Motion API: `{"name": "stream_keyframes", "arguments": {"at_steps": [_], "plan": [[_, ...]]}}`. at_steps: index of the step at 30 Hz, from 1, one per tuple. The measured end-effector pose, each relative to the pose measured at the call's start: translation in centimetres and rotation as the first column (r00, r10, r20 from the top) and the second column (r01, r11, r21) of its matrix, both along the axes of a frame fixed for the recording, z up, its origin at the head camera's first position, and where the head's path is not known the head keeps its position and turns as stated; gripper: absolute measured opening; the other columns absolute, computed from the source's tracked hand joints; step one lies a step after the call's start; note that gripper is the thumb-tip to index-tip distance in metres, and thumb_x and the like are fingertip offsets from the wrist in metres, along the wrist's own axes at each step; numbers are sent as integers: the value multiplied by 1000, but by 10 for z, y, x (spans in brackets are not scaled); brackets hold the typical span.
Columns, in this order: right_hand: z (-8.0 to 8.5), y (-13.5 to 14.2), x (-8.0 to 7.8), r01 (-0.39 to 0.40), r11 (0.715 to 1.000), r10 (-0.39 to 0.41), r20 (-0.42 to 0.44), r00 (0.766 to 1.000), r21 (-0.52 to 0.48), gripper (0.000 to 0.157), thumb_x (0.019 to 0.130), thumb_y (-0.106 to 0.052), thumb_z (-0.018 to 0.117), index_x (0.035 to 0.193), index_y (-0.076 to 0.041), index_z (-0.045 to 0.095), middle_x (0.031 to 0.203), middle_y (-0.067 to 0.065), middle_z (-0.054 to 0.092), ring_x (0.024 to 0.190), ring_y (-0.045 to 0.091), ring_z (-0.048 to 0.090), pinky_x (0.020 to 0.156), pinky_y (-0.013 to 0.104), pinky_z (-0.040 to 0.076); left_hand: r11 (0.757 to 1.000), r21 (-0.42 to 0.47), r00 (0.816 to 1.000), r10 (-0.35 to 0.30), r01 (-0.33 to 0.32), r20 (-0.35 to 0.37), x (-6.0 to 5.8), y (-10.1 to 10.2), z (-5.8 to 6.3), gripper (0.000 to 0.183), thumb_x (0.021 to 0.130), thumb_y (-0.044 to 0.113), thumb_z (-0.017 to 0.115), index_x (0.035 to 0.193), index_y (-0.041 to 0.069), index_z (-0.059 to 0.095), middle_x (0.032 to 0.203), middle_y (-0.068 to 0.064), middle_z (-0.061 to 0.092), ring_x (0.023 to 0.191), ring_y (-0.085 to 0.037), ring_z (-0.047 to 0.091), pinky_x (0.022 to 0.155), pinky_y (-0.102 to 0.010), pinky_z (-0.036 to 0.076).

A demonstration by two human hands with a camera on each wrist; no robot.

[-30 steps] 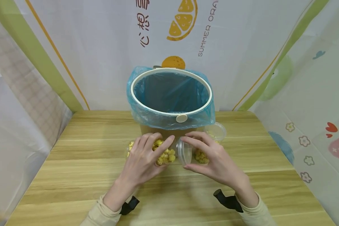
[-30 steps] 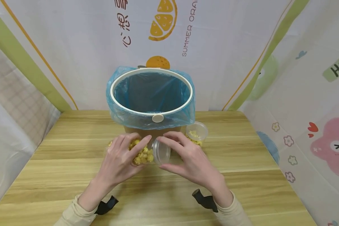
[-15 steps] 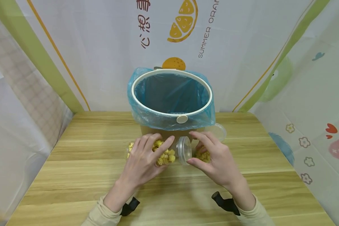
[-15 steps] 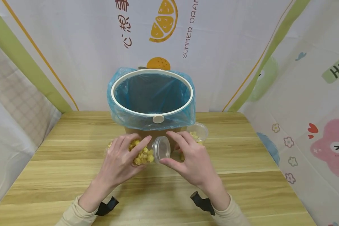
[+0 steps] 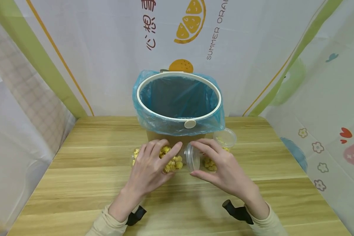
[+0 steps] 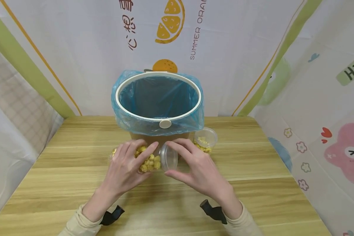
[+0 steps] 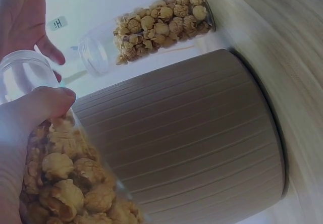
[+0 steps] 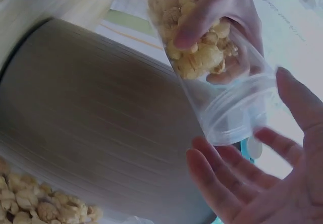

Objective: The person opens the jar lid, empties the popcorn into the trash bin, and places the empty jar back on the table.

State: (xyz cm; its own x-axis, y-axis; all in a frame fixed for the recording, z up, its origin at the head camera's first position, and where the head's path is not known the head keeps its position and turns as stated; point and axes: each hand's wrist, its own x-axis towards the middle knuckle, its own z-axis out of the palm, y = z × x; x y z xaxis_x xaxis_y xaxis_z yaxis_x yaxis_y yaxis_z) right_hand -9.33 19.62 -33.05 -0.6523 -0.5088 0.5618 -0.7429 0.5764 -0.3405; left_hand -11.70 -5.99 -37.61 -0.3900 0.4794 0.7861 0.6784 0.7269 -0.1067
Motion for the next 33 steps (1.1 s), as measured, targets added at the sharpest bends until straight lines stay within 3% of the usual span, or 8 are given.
{"name": "stream_keyframes", "arguments": {"at_steps": [5, 9, 12, 15, 20, 26, 33], "plan": [[3, 4, 0, -48, 997, 51, -52, 997, 64, 83, 77, -25, 91, 149, -21, 52, 148, 8, 53, 119, 20, 67, 91, 37, 61, 1000, 10, 1000, -8, 8, -2, -1, 0, -1, 109, 50, 45, 101, 146, 23, 53, 120, -12, 59, 104, -31, 57, 86, -46, 55], [3, 6, 0, -21, 999, 24, -78, 997, 35, 86, 77, -37, 90, 151, -20, 50, 150, 8, 53, 123, 20, 65, 91, 36, 60, 1000, 11, 1000, -1, 1, 1, -1, 0, 1, 108, 51, 46, 101, 146, 24, 53, 121, -12, 59, 104, -31, 57, 87, -46, 55], [2, 4, 1, 57, 998, -58, -85, 995, -13, 79, 86, -57, 75, 150, -18, 52, 143, 5, 58, 112, 16, 68, 84, 34, 61, 1000, 14, 1000, 0, 0, -5, 0, 1, 1, 109, 50, 46, 102, 145, 24, 54, 121, -12, 59, 104, -31, 57, 87, -45, 55], [0, 2, 3, 136, 990, -138, -61, 989, -30, 74, 92, -68, 57, 147, -18, 54, 131, 2, 65, 93, 10, 69, 74, 30, 60, 1000, 9, 1000, -4, 4, -18, 0, 2, 1, 111, 47, 46, 102, 145, 24, 54, 119, -12, 59, 103, -30, 57, 86, -44, 55], [-5, -3, 4, 175, 984, -176, -10, 984, -22, 67, 89, -57, 71, 141, -18, 59, 118, -1, 69, 79, 7, 68, 69, 26, 59, 1000, 0, 999, -7, 7, -40, -1, 3, -2, 115, 44, 49, 103, 145, 23, 54, 118, -11, 58, 101, -29, 56, 85, -44, 54], [-5, -2, 2, 110, 993, -110, 18, 994, -44, 66, 84, -36, 85, 142, -17, 58, 123, 0, 67, 84, 8, 73, 74, 25, 61, 1000, 0, 999, -7, 7, -44, -3, 4, -4, 115, 45, 51, 102, 146, 23, 54, 118, -11, 58, 101, -29, 56, 84, -44, 54], [-1, 3, -3, -22, 1000, 22, -22, 1000, 10, 73, 84, -33, 86, 148, -20, 54, 145, 6, 58, 117, 19, 68, 90, 35, 61, 1000, 23, 1000, -1, 2, -22, -4, 1, -3, 109, 49, 47, 101, 145, 23, 55, 119, -12, 59, 103, -29, 56, 84, -44, 54]]}}
